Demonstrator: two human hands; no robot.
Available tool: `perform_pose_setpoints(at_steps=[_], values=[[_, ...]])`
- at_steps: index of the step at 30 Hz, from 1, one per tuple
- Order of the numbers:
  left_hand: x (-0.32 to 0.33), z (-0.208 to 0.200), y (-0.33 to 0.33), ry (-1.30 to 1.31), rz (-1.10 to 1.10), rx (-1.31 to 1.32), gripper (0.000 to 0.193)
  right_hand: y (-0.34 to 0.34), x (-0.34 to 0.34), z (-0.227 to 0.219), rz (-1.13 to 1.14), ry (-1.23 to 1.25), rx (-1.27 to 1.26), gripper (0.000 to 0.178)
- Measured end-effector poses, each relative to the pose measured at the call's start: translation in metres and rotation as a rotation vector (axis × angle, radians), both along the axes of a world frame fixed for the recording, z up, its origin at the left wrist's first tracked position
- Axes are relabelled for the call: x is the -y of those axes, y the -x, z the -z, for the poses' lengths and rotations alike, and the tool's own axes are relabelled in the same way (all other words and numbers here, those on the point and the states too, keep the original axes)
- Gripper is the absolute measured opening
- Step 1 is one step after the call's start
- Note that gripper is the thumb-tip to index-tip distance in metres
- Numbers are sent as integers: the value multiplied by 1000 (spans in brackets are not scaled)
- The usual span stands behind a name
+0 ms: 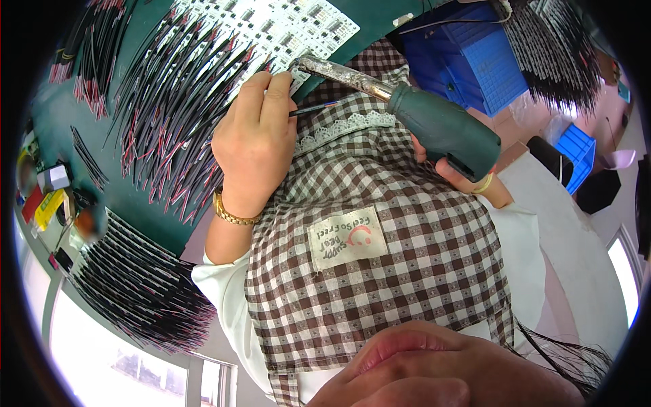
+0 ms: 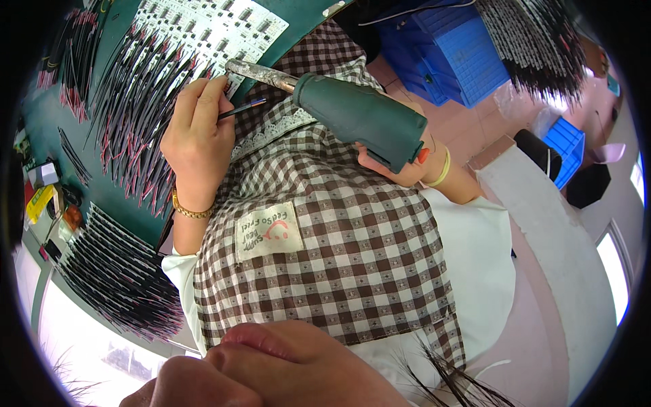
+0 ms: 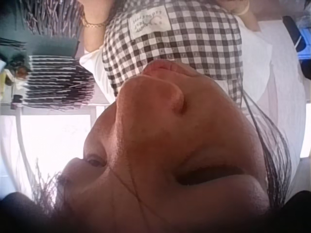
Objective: Manually applying heat-shrink tubing and soldering or heating connections on LED strip components at a factory workbench.
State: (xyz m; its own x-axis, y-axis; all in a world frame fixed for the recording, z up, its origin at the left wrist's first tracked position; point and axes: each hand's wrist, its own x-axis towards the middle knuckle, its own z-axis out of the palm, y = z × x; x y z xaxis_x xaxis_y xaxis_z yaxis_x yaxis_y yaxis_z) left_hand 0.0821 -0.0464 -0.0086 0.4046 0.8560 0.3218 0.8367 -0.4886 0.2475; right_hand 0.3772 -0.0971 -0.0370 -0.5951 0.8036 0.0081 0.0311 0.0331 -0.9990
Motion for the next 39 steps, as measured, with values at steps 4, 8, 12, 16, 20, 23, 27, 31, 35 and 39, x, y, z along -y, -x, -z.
perform_pose_setpoints(at_steps=[4, 8, 12, 16, 20, 23, 27, 31, 35, 39], values=[[-1, 3, -3, -53, -11, -49, 30, -5, 5, 6, -26, 38, 40, 43], [-2, -2, -10, 23, -76, -35, 36, -4, -3, 3, -55, -68, 107, 38], [-2, -2, -11, 66, -78, -20, 38, -1, -1, 1, 47, 33, 15, 36], [-5, -5, -12, 31, -55, -71, 37, -13, -48, -23, -223, 93, 7, 37], [-7, -5, -5, 55, -44, -86, 35, 6, -26, -30, 18, 80, 0, 40], [-8, 1, 5, -46, 47, -95, 26, -2, -8, -25, -17, 237, 72, 42], [-11, 3, 8, -94, 135, -100, 28, -8, 3, -11, -31, 127, 52, 44], [-11, 3, 8, -100, 152, -146, 27, -7, 2, -15, 0, 219, 1, 48], [-13, 3, 9, -57, 170, -95, 27, -8, 4, -9, -22, 211, -4, 49], [-14, 6, 12, -9, 155, -36, 31, -3, 2, -7, -4, 209, -40, 49]])
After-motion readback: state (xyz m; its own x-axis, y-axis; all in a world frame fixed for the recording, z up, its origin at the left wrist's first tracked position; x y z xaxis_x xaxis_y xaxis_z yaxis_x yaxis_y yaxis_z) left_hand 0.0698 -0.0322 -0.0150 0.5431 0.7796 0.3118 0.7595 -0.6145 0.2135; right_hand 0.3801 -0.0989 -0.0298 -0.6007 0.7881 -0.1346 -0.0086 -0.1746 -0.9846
